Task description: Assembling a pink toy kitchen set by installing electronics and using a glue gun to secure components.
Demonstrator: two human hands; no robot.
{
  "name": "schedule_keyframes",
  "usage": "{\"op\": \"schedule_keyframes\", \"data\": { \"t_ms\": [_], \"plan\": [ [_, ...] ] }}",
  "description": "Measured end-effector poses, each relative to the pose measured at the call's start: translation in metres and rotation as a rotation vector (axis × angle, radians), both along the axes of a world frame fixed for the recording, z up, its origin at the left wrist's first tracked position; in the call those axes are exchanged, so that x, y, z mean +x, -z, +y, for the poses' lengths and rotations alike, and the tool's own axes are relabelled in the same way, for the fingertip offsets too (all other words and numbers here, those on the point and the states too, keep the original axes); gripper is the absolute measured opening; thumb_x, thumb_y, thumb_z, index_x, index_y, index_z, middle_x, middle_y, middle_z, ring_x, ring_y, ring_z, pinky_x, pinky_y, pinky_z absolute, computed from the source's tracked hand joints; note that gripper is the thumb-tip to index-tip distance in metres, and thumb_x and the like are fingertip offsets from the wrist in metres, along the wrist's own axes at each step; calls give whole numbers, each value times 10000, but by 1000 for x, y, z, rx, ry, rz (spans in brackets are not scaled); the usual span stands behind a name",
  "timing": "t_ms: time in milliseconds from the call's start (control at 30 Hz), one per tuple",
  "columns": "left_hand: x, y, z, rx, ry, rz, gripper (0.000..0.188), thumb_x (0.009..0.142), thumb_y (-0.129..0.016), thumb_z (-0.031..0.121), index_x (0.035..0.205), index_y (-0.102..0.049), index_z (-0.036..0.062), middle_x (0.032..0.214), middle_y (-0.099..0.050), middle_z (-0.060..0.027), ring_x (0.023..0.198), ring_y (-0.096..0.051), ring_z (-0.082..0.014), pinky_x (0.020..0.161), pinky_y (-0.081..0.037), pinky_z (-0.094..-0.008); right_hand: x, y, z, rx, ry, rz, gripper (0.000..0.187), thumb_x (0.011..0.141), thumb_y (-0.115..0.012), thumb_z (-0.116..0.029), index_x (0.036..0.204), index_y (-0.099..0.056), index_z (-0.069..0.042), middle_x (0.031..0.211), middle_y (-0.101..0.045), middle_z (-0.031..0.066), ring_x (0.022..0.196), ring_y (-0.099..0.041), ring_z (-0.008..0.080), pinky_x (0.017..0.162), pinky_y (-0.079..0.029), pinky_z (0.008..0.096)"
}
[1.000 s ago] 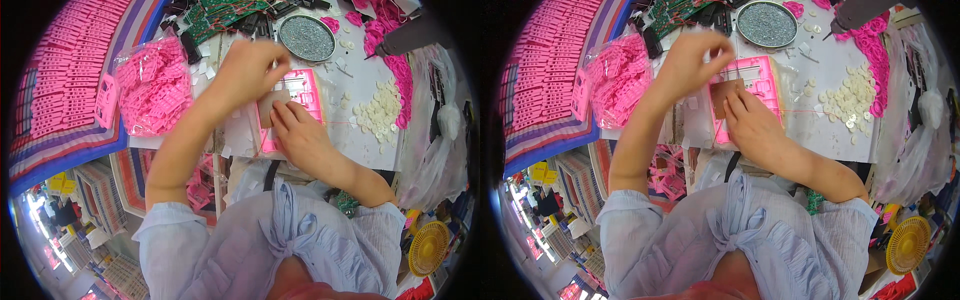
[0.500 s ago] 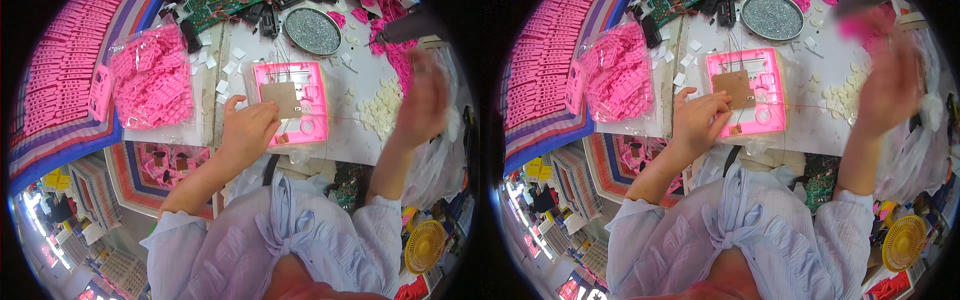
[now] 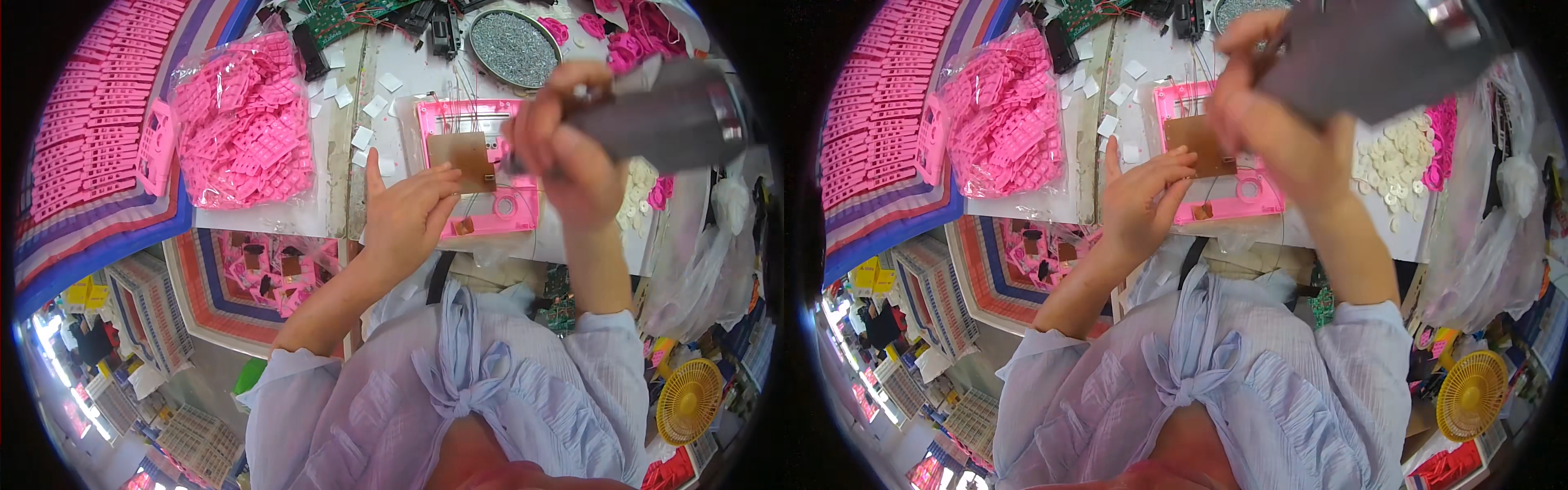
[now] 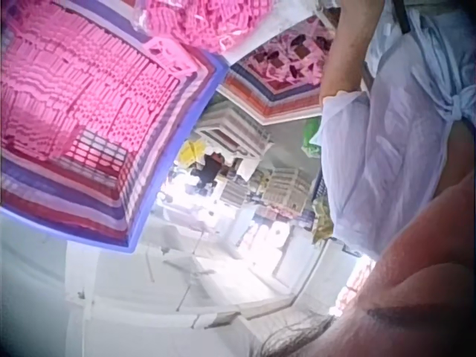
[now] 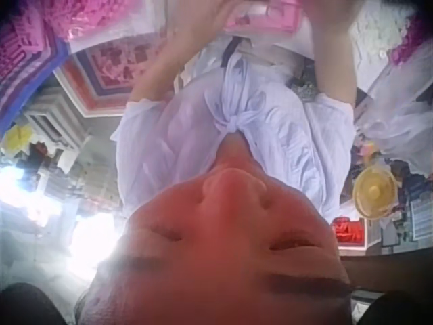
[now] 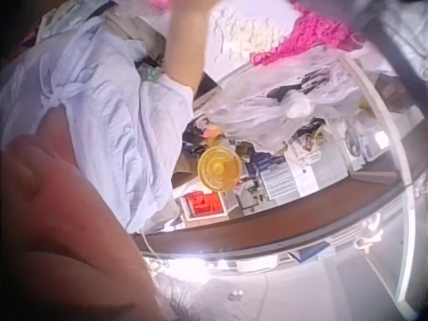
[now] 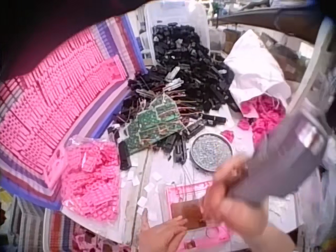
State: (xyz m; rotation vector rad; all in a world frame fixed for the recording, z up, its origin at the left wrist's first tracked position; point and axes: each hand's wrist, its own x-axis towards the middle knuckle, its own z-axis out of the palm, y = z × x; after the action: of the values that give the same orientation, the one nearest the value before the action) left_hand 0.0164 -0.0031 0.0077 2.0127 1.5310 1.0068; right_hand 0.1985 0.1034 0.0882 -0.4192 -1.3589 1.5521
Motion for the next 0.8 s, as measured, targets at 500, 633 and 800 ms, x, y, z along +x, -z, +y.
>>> {"op": "schedule_keyframes", "data": {
  "t_ms": [500,633,800],
  "plan": [
    [-5,7,0,29,24,-39,68,881,-713,95,948,-710,102,1067,-753,-10,1081,-708,-186,1177,-37,-677,-17,19,-26,-107,-84,185,226,902,-653,-97,1015,-464,-44,694,-526,53,577,-518,138,593,-477,318],
    [-5,9,3,65,22,-24,41,889,-710,125,923,-701,105,1048,-753,-3,1074,-709,-174,1187,-37,-669,-10,19,-21,-56,-38,115,228,888,-663,-51,1012,-475,-15,740,-579,83,594,-560,142,586,-509,310],
    [-1,4,4,79,7,107,76,901,-706,175,867,-687,109,1011,-752,-1,1044,-714,-141,1193,-126,-654,-2,24,1,-6,47,141,214,878,-656,-15,1014,-491,-19,742,-586,87,566,-549,137,538,-482,288]
  ]
}}
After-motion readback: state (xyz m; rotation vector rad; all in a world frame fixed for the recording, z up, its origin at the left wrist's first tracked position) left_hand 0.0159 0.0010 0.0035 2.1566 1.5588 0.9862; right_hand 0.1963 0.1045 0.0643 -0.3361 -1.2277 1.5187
